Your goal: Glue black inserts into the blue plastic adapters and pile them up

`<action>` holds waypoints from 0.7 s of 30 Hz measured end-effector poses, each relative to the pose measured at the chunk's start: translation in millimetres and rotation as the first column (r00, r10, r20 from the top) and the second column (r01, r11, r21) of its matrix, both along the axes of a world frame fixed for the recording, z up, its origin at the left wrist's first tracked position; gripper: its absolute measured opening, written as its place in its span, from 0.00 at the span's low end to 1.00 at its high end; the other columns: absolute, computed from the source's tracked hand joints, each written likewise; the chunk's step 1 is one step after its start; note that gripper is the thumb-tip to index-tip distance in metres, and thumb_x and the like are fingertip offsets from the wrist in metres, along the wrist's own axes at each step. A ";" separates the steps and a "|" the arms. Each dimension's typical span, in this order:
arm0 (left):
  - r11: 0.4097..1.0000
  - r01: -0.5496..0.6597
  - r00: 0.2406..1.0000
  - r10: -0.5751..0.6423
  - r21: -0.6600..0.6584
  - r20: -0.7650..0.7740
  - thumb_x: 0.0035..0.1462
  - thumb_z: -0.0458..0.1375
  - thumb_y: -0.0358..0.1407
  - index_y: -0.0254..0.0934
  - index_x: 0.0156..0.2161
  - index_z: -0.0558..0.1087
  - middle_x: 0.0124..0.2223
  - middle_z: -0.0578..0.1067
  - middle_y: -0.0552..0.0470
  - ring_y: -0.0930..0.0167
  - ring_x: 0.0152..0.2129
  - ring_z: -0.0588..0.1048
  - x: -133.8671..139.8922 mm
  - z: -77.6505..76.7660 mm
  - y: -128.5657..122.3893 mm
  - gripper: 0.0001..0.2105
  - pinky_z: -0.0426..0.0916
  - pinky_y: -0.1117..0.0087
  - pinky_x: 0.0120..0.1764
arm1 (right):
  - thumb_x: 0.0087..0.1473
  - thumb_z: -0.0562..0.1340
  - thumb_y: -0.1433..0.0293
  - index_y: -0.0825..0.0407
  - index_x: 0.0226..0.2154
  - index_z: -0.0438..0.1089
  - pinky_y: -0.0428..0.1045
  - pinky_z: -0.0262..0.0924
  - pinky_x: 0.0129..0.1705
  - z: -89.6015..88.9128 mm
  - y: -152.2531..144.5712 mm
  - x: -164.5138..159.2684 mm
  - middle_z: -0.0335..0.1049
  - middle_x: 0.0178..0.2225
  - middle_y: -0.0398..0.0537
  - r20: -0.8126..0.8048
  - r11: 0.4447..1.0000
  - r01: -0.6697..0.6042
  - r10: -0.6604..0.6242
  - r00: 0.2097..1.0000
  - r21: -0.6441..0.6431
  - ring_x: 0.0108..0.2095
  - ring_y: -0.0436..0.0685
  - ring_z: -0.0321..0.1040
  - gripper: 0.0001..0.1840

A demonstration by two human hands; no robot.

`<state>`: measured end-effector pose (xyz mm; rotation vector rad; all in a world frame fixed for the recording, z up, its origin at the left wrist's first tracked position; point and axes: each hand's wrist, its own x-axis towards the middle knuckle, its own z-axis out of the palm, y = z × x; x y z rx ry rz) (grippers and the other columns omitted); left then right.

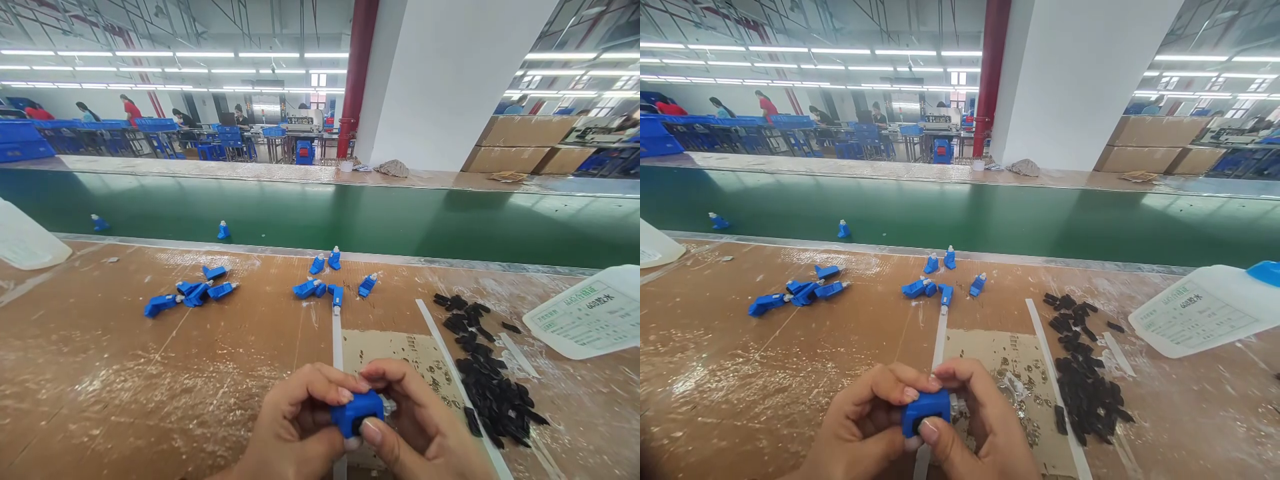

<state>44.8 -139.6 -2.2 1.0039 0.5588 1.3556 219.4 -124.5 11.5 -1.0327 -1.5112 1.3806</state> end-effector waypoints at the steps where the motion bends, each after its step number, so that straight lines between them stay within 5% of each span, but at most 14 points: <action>1: 1.000 0.025 0.999 -0.025 0.003 0.027 0.51 0.66 0.21 0.47 0.40 0.79 0.46 0.81 0.54 0.70 0.43 0.80 0.2 -1.0 1.5 0.17 0.75 0.72 0.44 | 0.51 0.68 0.51 0.43 0.46 0.72 0.54 0.72 0.45 0.9 2.4 1.0 0.76 0.41 0.50 -0.025 1.000 -0.017 0.016 1.000 -0.026 0.42 0.62 0.74 0.23; 5: 0.996 0.082 0.995 -0.084 0.030 0.062 0.51 0.67 0.23 0.45 0.42 0.77 0.47 0.81 0.53 0.70 0.43 0.79 -0.5 -0.8 7.6 0.16 0.74 0.71 0.45 | 0.50 0.65 0.44 0.40 0.49 0.71 0.54 0.69 0.49 9.2 12.9 8.0 0.75 0.42 0.48 -0.129 0.988 -0.125 0.113 0.985 -0.088 0.45 0.60 0.74 0.29; 10: 0.996 0.084 0.994 -0.086 0.031 0.074 0.53 0.65 0.24 0.43 0.42 0.75 0.49 0.79 0.52 0.72 0.44 0.78 -2.3 3.2 9.1 0.14 0.72 0.73 0.46 | 0.59 0.60 0.48 0.42 0.48 0.71 0.54 0.68 0.51 14.2 16.5 13.4 0.75 0.46 0.49 -0.070 0.984 -0.113 0.105 0.992 -0.136 0.49 0.59 0.72 0.22; 13: 0.997 0.074 0.995 -0.073 -0.015 0.070 0.52 0.65 0.24 0.41 0.40 0.75 0.48 0.79 0.51 0.74 0.41 0.77 -2.7 6.1 9.5 0.12 0.72 0.76 0.44 | 0.63 0.58 0.56 0.41 0.49 0.70 0.53 0.68 0.50 10.9 18.0 16.0 0.73 0.49 0.48 0.131 0.990 -0.024 0.006 0.991 0.138 0.51 0.59 0.71 0.15; 17: 0.931 0.024 0.994 0.017 -0.363 0.111 0.48 0.66 0.26 0.39 0.41 0.72 0.41 0.79 0.49 0.72 0.34 0.78 -6.5 13.6 20.5 0.15 0.74 0.74 0.37 | 0.61 0.59 0.71 0.42 0.52 0.66 0.51 0.67 0.52 18.8 24.2 22.5 0.71 0.51 0.48 0.285 0.785 -0.069 -0.141 0.948 0.616 0.51 0.57 0.70 0.16; 19: 0.857 -0.072 0.992 0.114 -0.510 0.052 0.48 0.64 0.29 0.37 0.45 0.71 0.37 0.78 0.49 0.72 0.33 0.78 -12.6 15.3 32.5 0.16 0.75 0.71 0.38 | 0.61 0.60 0.73 0.43 0.51 0.67 0.51 0.68 0.51 30.9 22.1 25.9 0.73 0.49 0.49 0.289 0.713 -0.110 -0.135 0.948 0.693 0.49 0.57 0.72 0.17; 21: 0.838 -0.303 0.951 0.233 -0.453 -0.204 0.51 0.61 0.37 0.35 0.45 0.71 0.37 0.77 0.48 0.71 0.34 0.78 -24.2 12.7 48.0 0.15 0.75 0.68 0.41 | 0.62 0.59 0.71 0.42 0.49 0.69 0.51 0.70 0.48 43.0 13.4 29.6 0.75 0.45 0.48 0.255 0.678 -0.127 -0.092 0.963 0.724 0.46 0.58 0.74 0.14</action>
